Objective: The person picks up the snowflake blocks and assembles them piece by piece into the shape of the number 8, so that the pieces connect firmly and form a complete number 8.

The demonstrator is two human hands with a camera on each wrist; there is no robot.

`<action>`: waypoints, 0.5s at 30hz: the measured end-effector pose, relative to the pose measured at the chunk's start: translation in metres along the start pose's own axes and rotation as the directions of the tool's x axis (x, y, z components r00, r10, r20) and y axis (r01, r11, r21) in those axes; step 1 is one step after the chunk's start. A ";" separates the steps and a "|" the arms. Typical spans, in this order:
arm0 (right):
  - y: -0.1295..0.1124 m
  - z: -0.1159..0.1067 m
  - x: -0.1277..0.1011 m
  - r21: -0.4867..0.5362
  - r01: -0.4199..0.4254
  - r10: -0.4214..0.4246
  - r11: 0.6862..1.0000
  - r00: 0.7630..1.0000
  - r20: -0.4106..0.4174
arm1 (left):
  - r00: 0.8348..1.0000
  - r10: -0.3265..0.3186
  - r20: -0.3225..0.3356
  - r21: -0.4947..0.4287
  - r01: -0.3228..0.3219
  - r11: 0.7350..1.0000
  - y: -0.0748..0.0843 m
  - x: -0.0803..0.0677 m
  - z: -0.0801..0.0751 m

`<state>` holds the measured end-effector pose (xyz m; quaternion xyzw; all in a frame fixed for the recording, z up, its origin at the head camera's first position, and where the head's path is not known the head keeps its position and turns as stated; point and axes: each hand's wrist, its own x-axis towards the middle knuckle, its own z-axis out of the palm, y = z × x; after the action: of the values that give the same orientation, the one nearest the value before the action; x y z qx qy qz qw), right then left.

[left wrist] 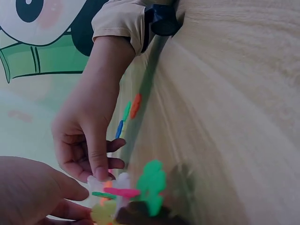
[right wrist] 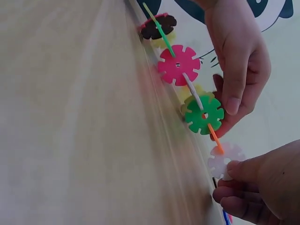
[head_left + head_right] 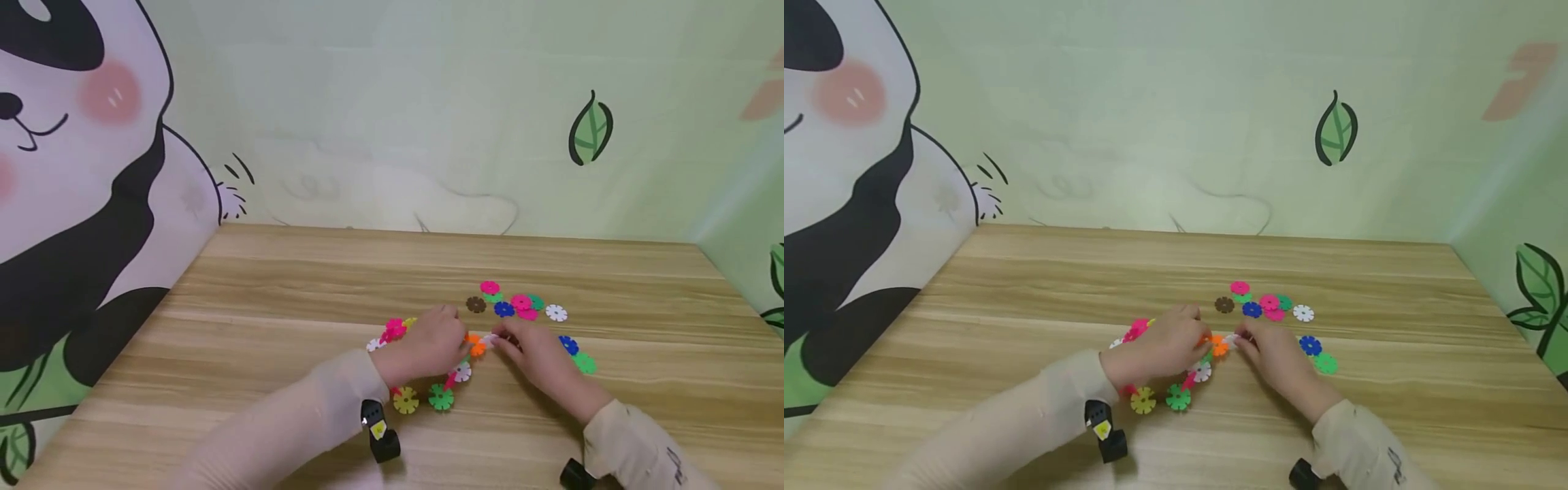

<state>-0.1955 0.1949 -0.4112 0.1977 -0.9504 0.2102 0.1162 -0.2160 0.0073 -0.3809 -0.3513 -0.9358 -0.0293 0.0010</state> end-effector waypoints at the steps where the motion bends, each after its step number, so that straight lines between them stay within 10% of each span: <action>1: 0.000 0.000 0.001 0.004 0.001 -0.001 1.000 1.000 0.008 | 1.000 0.004 0.016 0.002 -0.004 1.000 -0.001 0.000 -0.002; 15: 0.008 0.005 0.032 0.136 0.060 -0.075 0.989 0.991 0.107 | 0.983 0.066 0.169 -0.187 -0.034 0.982 -0.022 0.006 -0.020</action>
<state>-0.2278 0.1891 -0.4085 0.2485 -0.9321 0.2574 0.0565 -0.2355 -0.0068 -0.3623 -0.3746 -0.9165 -0.0845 -0.1125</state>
